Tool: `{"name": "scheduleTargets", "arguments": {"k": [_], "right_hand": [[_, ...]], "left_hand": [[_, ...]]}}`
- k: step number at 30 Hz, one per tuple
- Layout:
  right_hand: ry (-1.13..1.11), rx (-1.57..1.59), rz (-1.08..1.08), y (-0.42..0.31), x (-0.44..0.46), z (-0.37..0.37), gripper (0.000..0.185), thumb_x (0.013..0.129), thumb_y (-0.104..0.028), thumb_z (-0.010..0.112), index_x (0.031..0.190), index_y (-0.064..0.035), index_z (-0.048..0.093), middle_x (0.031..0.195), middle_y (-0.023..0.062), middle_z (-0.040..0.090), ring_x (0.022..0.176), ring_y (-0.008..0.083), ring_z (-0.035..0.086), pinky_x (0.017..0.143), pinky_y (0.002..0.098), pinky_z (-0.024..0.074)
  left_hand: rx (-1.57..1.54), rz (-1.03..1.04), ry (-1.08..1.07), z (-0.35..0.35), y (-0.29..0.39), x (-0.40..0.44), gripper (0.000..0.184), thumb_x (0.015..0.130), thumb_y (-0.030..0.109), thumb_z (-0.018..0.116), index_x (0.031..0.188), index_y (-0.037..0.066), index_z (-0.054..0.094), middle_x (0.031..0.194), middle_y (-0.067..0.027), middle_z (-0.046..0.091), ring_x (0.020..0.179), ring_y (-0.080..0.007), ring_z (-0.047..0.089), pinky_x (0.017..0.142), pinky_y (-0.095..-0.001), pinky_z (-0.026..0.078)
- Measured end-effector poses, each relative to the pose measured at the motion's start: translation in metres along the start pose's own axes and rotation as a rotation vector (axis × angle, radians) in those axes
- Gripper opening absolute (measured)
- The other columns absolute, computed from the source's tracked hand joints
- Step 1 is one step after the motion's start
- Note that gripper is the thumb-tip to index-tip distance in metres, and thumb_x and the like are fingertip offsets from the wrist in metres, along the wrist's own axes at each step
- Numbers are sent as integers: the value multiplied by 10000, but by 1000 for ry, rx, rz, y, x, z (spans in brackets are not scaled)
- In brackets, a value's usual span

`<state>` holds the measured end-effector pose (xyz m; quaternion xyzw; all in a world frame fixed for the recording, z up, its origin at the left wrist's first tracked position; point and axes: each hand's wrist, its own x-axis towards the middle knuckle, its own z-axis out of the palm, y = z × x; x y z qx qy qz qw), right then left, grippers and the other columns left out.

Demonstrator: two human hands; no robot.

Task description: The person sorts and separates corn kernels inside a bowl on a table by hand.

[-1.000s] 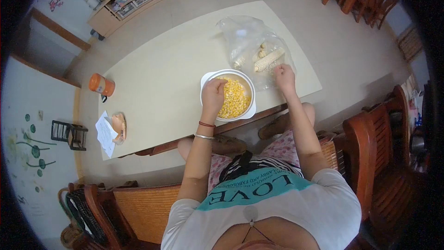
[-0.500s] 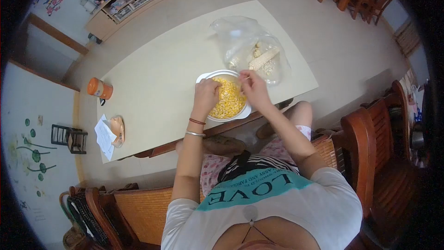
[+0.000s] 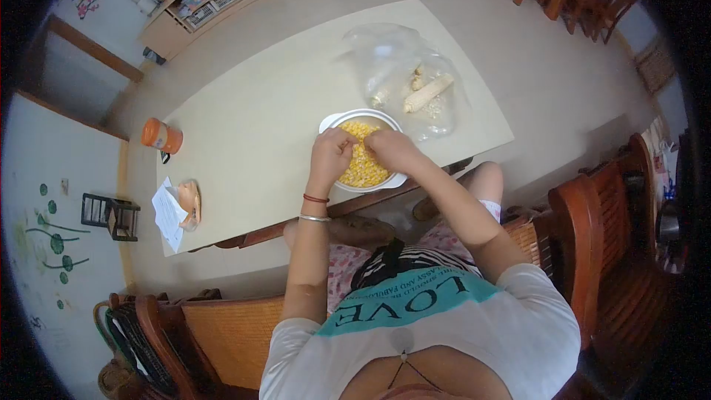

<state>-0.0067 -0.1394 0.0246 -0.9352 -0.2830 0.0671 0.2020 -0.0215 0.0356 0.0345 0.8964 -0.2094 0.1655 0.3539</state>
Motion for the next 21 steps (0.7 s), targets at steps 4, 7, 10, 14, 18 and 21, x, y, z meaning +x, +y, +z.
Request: {"name": "scheduleTargets", "arguments": {"k": [4,7,10,14,18,21], "right_hand": [[103,34,-65,-4,-3,-3,194,809,-74,460,888,-8,625,922,202,617,867,343,622,719,440,503],[72,19,-60,-7,-6,-8,202,807,-70,464,899,21,619,936,217,607,865,357,621,720,434,507],[46,-61,50,-1,3,10,177,783,-52,490,888,40,599,945,220,587,844,363,615,712,430,507],[168,-25,104,0,2,14,121,747,-12,515,844,37,568,942,218,561,812,367,604,693,435,501],[388,56,84,-4,-3,6,96,748,6,493,812,49,549,932,237,550,811,390,594,699,442,497],[409,117,68,0,-3,8,79,748,-24,530,813,11,556,938,203,568,803,376,596,685,436,495]], "left_hand": [[-28,-6,-3,0,-4,-2,80,679,3,573,715,58,618,737,-107,601,747,-302,569,701,-396,449],[16,-11,19,2,-4,-5,91,671,-3,567,710,60,619,729,-102,599,734,-300,568,691,-396,449],[70,13,-9,2,-4,-7,89,680,2,570,710,67,624,726,-92,596,737,-293,562,689,-393,441],[86,47,-21,6,-8,-8,73,691,16,583,711,72,626,729,-83,593,742,-282,554,681,-392,424],[94,54,-27,7,-10,-7,57,697,27,595,712,72,626,727,-80,593,744,-279,551,680,-393,416],[104,56,-40,4,-6,-7,59,694,28,597,709,76,628,733,-81,587,746,-278,551,680,-392,416]]}}
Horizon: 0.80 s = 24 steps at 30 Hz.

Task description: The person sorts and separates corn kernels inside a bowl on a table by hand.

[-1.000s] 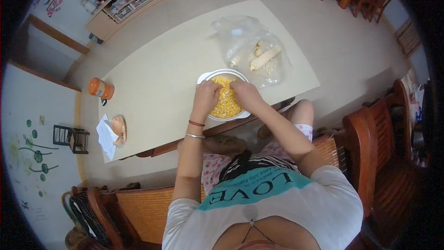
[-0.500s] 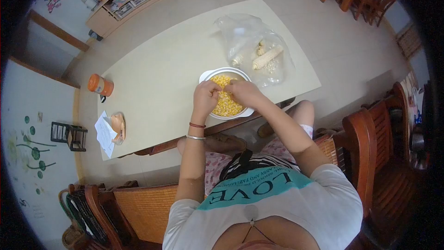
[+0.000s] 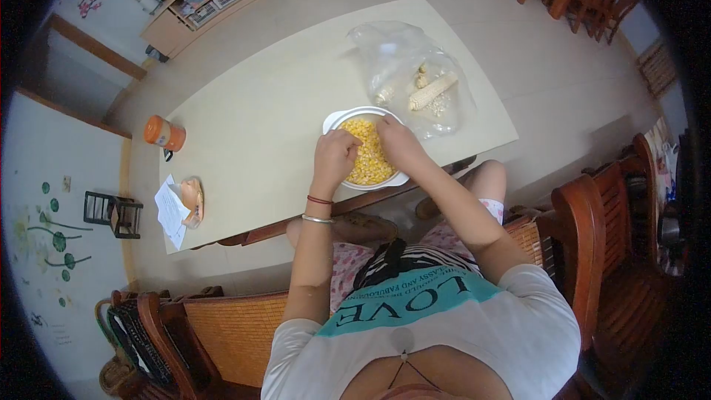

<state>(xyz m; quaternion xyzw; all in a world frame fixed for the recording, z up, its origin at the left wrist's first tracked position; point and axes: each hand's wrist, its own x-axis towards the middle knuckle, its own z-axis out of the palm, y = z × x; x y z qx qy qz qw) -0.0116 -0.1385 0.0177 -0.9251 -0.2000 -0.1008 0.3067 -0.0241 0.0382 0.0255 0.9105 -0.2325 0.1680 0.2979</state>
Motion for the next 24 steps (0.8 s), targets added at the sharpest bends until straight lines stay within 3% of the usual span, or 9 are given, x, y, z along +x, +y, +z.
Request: {"name": "scheduleTargets", "arguments": {"k": [3,6,9,15,18,24], "right_hand": [[-187,-65,-62,-5,-1,-8,96,752,-89,580,838,-48,592,937,137,595,813,331,603,692,424,491],[-259,-24,-105,-7,-2,-9,135,772,-112,506,814,-34,607,897,148,608,846,328,609,696,443,492],[-254,18,-123,-1,1,0,153,771,-122,509,798,-23,623,891,157,627,839,331,617,708,443,491],[-413,-50,-147,2,11,15,183,773,-114,500,813,-21,652,871,170,642,829,342,627,723,442,492],[-388,-29,-143,2,13,19,185,777,-119,505,828,-20,652,881,179,632,841,348,616,741,440,484],[-169,267,-50,-8,9,-9,196,788,-196,574,851,-22,639,873,179,614,863,354,586,768,436,458]], "left_hand": [[2,44,-52,-8,5,0,89,686,9,582,729,77,621,751,-88,578,759,-283,550,690,-392,415],[6,-5,-15,-3,0,-2,142,669,-22,552,755,75,609,767,-94,570,775,-292,547,706,-399,414],[-12,-42,-33,-1,-4,0,169,652,-30,518,768,56,604,757,-139,569,771,-346,543,693,-429,439],[-52,-62,20,-3,-1,0,184,660,-39,498,800,33,594,784,-156,577,784,-363,547,712,-435,446],[-62,-84,46,-3,0,0,193,668,-34,505,824,26,602,805,-155,591,786,-354,565,717,-412,459],[-325,-189,-1,-9,15,3,131,760,17,627,890,3,628,812,-119,624,716,-226,594,669,-318,480]]}}
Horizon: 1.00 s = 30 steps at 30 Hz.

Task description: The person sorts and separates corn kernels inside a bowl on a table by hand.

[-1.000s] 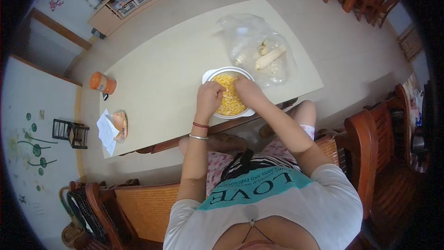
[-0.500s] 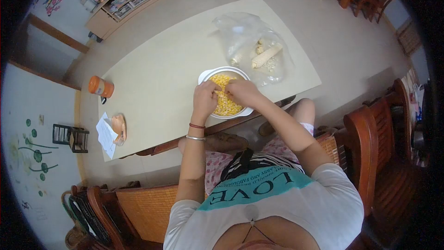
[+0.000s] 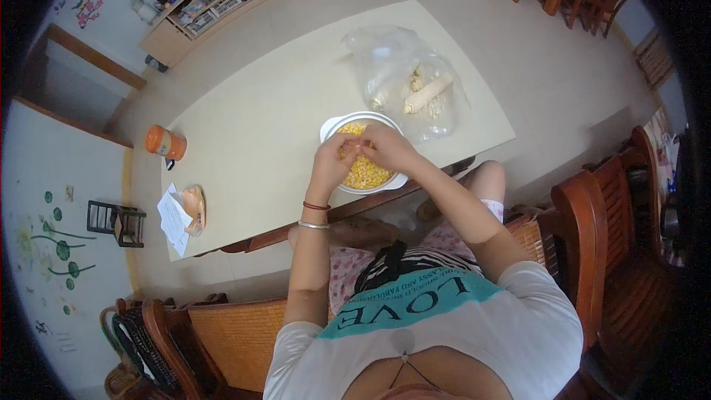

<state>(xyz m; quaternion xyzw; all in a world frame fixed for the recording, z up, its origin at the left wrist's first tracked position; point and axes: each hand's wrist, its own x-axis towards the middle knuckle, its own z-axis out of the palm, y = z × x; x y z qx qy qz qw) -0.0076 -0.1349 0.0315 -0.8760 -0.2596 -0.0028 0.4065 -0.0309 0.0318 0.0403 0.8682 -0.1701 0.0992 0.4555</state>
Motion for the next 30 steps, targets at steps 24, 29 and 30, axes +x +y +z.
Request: {"name": "scheduleTargets", "arguments": {"k": [24,29,30], "right_hand": [[8,178,66,6,5,-6,159,765,-165,596,793,-9,615,789,180,610,748,331,589,668,396,458],[22,167,61,7,5,-6,148,753,-167,611,767,-20,607,768,166,603,725,320,585,649,392,456],[28,153,60,8,5,-5,147,750,-168,616,761,-22,604,764,164,602,718,317,583,644,389,455]], "left_hand": [[-392,-250,59,9,2,5,88,799,24,613,878,-15,619,810,-58,644,756,-115,594,693,-245,478],[-369,-265,23,8,4,8,64,820,-38,586,883,-46,594,794,-77,648,733,-127,626,683,-228,501],[-370,-266,19,8,5,8,61,820,-36,587,880,-46,593,793,-78,648,731,-129,628,682,-227,502]]}}
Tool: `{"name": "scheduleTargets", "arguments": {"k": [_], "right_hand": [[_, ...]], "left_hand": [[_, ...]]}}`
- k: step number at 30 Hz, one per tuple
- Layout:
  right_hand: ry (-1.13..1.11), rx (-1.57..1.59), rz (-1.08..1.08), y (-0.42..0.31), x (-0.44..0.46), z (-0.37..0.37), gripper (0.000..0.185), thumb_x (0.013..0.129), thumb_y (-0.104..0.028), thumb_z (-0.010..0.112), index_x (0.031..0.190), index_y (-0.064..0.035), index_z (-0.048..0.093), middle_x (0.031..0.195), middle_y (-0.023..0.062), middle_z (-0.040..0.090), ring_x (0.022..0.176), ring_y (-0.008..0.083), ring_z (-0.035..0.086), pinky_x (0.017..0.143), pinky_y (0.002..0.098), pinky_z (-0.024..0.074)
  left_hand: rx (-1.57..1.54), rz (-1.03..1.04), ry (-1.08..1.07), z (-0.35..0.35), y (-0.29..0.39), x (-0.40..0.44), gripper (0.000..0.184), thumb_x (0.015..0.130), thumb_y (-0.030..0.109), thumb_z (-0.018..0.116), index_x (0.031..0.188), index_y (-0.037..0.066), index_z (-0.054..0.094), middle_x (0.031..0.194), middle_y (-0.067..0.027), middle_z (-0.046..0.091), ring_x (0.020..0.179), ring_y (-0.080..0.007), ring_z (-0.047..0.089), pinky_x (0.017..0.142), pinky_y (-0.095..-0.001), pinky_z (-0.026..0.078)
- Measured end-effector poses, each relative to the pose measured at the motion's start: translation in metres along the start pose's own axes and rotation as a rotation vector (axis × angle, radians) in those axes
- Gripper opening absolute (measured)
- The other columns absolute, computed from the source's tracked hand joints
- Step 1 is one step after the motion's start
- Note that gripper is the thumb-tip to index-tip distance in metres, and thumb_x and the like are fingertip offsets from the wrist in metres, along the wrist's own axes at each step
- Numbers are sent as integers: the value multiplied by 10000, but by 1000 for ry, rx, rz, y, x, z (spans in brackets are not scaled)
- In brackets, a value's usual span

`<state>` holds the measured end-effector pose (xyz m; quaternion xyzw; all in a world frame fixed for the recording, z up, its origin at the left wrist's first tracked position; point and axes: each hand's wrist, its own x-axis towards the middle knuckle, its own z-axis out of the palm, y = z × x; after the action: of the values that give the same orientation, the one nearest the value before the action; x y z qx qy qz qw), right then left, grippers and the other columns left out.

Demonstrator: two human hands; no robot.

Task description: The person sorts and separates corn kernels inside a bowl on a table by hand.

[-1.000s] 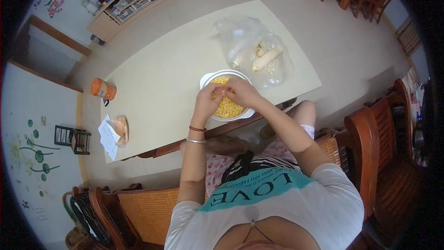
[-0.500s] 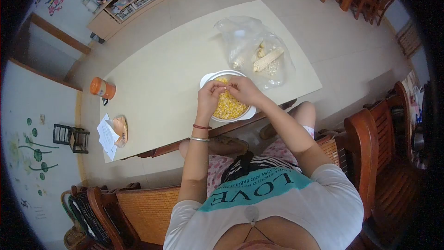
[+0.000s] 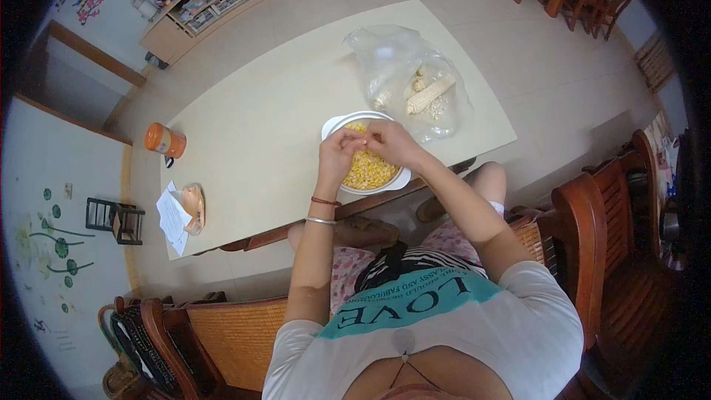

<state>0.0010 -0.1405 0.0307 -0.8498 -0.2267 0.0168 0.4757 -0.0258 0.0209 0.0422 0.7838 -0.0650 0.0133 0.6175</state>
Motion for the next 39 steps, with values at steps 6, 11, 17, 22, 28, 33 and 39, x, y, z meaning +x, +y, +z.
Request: {"name": "scheduleTargets", "arguments": {"k": [6,11,17,22,28,33,39], "right_hand": [[43,121,8,-1,-2,0,164,729,-166,643,743,-15,580,734,142,585,656,255,563,607,341,445],[199,256,10,9,-4,5,113,744,-114,618,767,-8,590,720,111,583,643,171,557,601,290,445],[568,353,179,42,-2,-20,94,745,-83,597,788,-1,608,713,114,596,646,160,572,611,290,459],[679,-133,232,75,-3,-63,114,750,-109,572,776,-4,608,752,163,610,703,286,605,643,371,472],[569,-430,339,85,-9,-72,169,771,-164,558,779,-2,602,849,188,607,789,365,596,706,454,470],[518,-501,417,81,-10,-65,147,793,-152,559,801,-14,609,889,185,599,808,358,596,703,445,473],[529,-21,82,21,-15,-32,107,799,-103,584,853,-16,619,856,150,613,751,292,608,675,375,480]], "left_hand": [[-85,-2,22,0,1,0,47,824,-35,580,871,-35,581,796,-84,641,739,-141,629,683,-238,507],[-217,-27,35,-1,-7,2,49,824,-35,579,873,-28,573,815,-83,629,747,-147,631,697,-246,510],[-247,6,75,1,-6,1,61,820,-27,591,878,-27,570,818,-83,631,763,-147,634,707,-242,509],[-123,-3,95,1,6,0,81,809,-30,609,880,-22,569,823,-86,639,769,-139,636,709,-238,509],[-297,-2,103,0,-8,3,102,801,-60,610,880,-15,565,823,-80,641,772,-122,631,713,-226,511],[-378,35,79,-1,-13,4,115,806,-81,595,889,-12,558,823,-65,628,781,-115,621,728,-227,512],[-341,29,90,-2,-7,2,125,804,-76,602,898,-9,555,823,-52,613,763,-101,604,718,-220,504]]}}
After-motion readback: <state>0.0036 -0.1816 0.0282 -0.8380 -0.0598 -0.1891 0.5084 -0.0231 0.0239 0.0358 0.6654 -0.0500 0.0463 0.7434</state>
